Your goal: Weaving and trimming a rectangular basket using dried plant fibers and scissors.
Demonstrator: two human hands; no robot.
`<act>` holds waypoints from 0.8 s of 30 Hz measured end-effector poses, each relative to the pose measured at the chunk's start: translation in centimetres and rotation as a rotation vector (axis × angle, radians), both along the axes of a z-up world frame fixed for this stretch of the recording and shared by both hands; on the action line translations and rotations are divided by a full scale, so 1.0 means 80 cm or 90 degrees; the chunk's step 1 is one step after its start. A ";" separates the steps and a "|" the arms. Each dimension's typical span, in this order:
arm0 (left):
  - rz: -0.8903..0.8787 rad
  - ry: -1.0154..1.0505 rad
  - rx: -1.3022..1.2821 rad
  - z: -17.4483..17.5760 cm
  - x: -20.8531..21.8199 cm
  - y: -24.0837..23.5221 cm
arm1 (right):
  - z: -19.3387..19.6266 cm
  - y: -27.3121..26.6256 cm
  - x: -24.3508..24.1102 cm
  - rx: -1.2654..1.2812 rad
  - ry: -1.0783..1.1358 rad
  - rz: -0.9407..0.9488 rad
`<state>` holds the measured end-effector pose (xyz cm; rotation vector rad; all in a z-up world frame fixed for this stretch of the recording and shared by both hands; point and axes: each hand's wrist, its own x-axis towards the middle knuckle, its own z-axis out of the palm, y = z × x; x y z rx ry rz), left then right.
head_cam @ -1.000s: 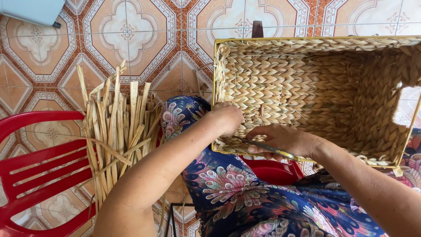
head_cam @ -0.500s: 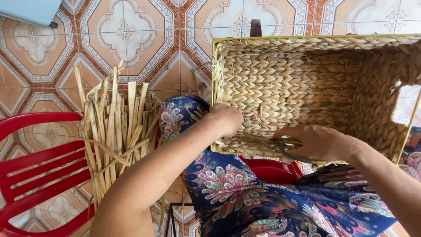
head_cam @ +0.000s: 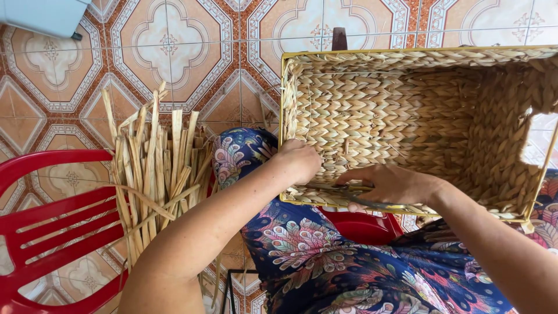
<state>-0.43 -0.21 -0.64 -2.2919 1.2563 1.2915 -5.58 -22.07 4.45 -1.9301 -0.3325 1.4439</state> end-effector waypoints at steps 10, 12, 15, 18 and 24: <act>-0.010 -0.082 -0.081 -0.040 -0.010 0.015 | 0.050 0.022 0.000 -0.169 -0.173 0.166; 0.079 -0.080 -0.200 0.007 0.000 0.008 | 0.058 0.003 -0.011 -0.165 -0.194 0.103; 0.261 -0.197 -0.528 0.069 0.015 0.014 | 0.079 -0.041 -0.031 -0.220 -0.206 -0.041; 0.374 -0.401 -0.751 0.086 0.033 0.035 | 0.058 -0.118 -0.096 -0.099 -0.322 -0.339; 0.792 -0.193 -0.529 0.025 0.048 0.072 | -0.025 -0.278 -0.239 0.144 -0.412 -0.971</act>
